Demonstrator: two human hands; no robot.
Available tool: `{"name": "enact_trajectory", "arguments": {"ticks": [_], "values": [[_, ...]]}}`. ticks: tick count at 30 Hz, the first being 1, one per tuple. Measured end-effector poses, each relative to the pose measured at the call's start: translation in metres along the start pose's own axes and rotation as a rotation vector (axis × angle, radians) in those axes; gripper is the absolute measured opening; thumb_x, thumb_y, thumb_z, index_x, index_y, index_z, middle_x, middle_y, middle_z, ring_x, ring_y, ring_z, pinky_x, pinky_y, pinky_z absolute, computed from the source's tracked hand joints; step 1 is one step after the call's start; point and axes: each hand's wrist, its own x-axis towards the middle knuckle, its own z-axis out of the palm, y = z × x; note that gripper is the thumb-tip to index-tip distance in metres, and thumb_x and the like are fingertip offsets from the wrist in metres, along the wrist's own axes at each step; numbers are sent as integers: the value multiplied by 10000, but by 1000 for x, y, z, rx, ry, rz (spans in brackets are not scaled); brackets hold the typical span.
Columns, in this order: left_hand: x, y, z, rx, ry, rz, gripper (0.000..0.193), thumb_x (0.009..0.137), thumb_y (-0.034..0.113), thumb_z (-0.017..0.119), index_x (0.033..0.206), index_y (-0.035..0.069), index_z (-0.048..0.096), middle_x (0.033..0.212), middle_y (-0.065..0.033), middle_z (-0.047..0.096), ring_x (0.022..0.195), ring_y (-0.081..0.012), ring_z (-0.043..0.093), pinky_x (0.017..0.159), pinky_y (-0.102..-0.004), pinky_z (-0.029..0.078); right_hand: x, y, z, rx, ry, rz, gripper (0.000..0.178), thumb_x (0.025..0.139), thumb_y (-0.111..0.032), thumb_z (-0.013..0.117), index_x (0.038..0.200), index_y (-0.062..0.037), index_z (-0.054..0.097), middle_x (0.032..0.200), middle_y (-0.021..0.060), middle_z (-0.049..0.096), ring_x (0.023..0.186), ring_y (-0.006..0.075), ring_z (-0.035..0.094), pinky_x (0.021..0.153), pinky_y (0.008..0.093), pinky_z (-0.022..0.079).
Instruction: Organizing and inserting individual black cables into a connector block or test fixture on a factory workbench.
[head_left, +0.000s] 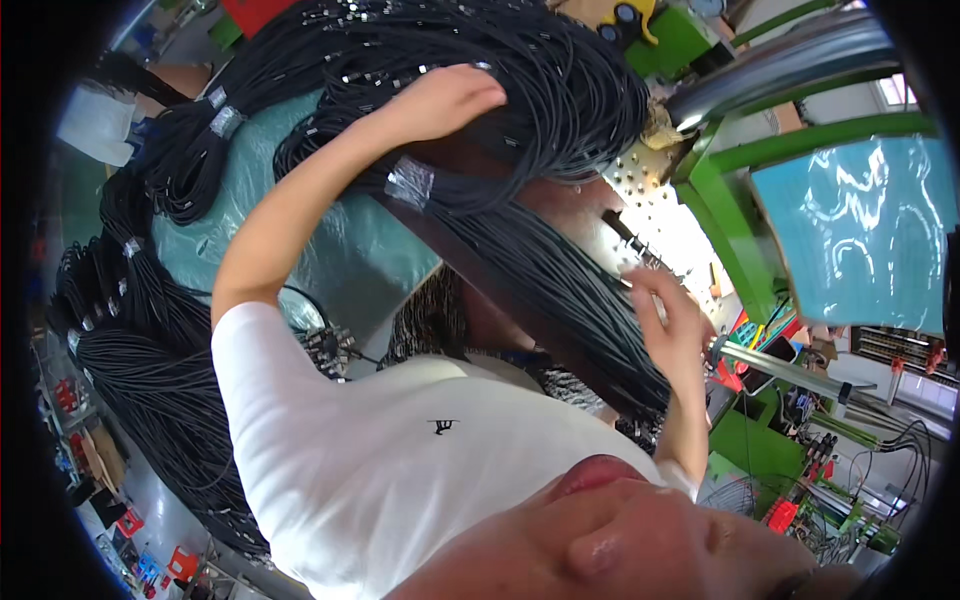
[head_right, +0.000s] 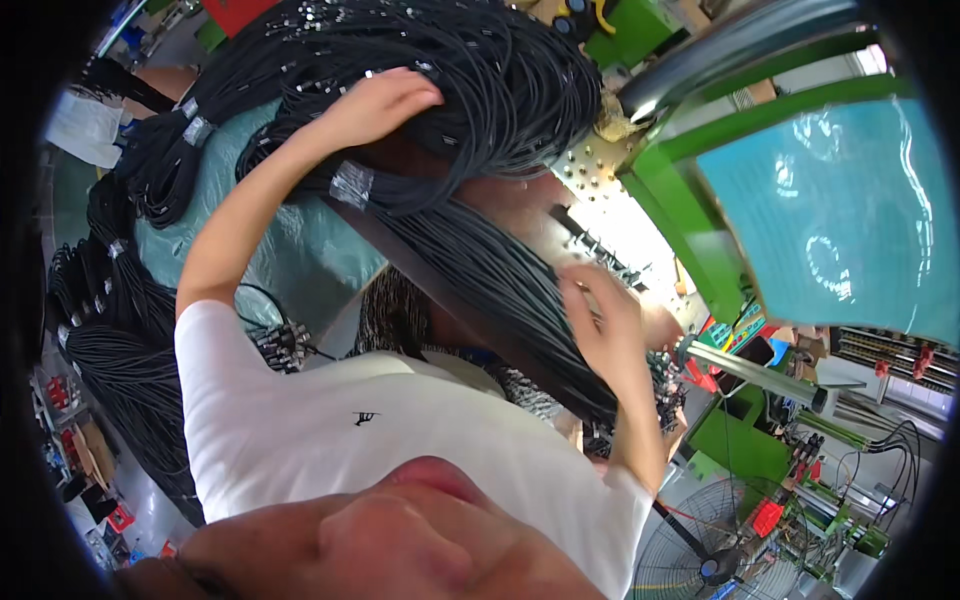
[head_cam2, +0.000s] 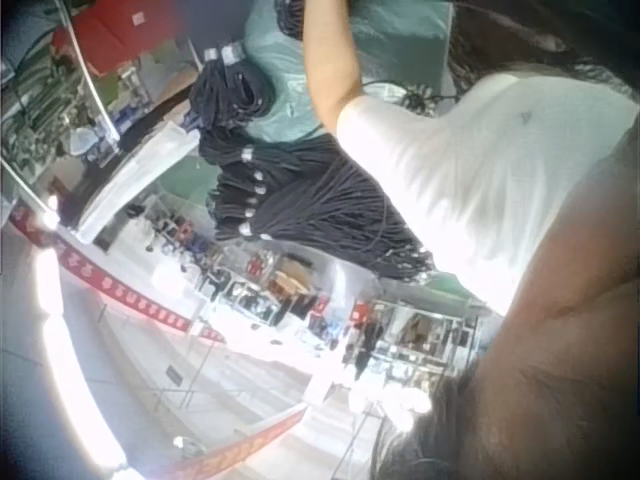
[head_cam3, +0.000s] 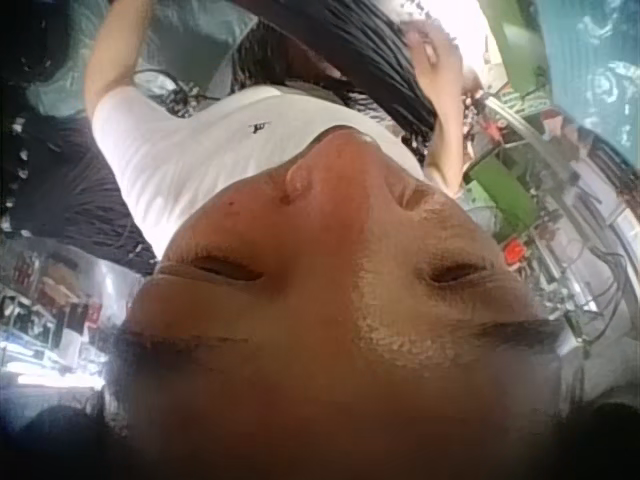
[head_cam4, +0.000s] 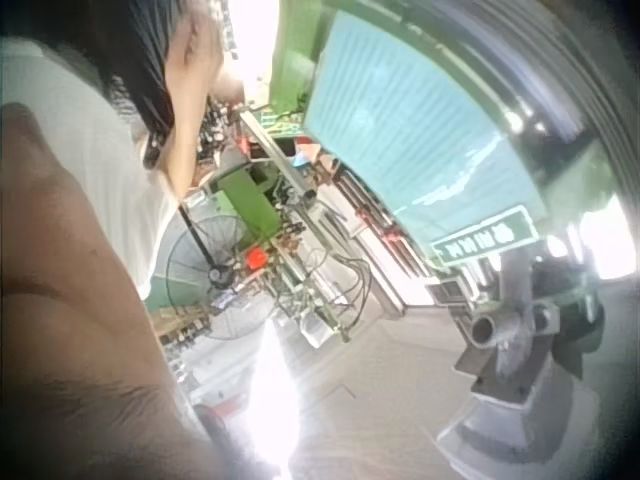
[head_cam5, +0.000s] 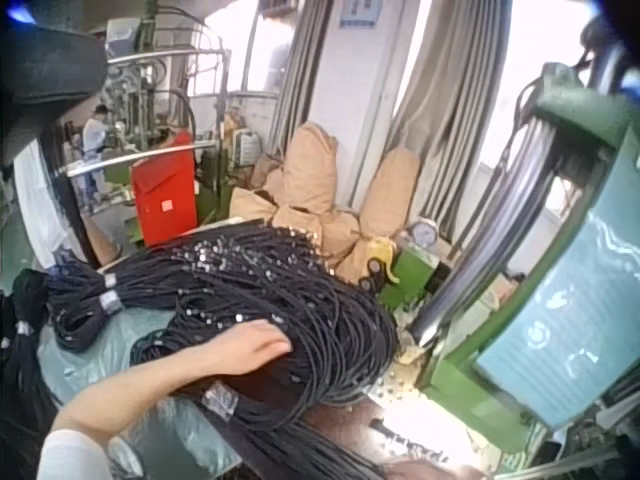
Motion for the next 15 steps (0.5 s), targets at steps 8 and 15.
{"name": "enact_trajectory", "arguments": {"ticks": [8,15], "values": [[40,-77,-20,250,-226,86,267,895,130,519,1156,80,551,1053,-141,622,1024,-346,579,893,-417,464,270,-37,122,-685,45,-628,126,816,-94,538,885,-28,620,942,132,644,884,274,656,730,385,557],[98,-140,-59,681,-30,483,362,868,118,514,1218,145,606,1192,-52,641,1059,-288,615,878,-407,496,321,-18,123,-923,213,-376,150,855,-141,505,911,-55,614,898,113,656,822,264,680,656,383,562]]}}
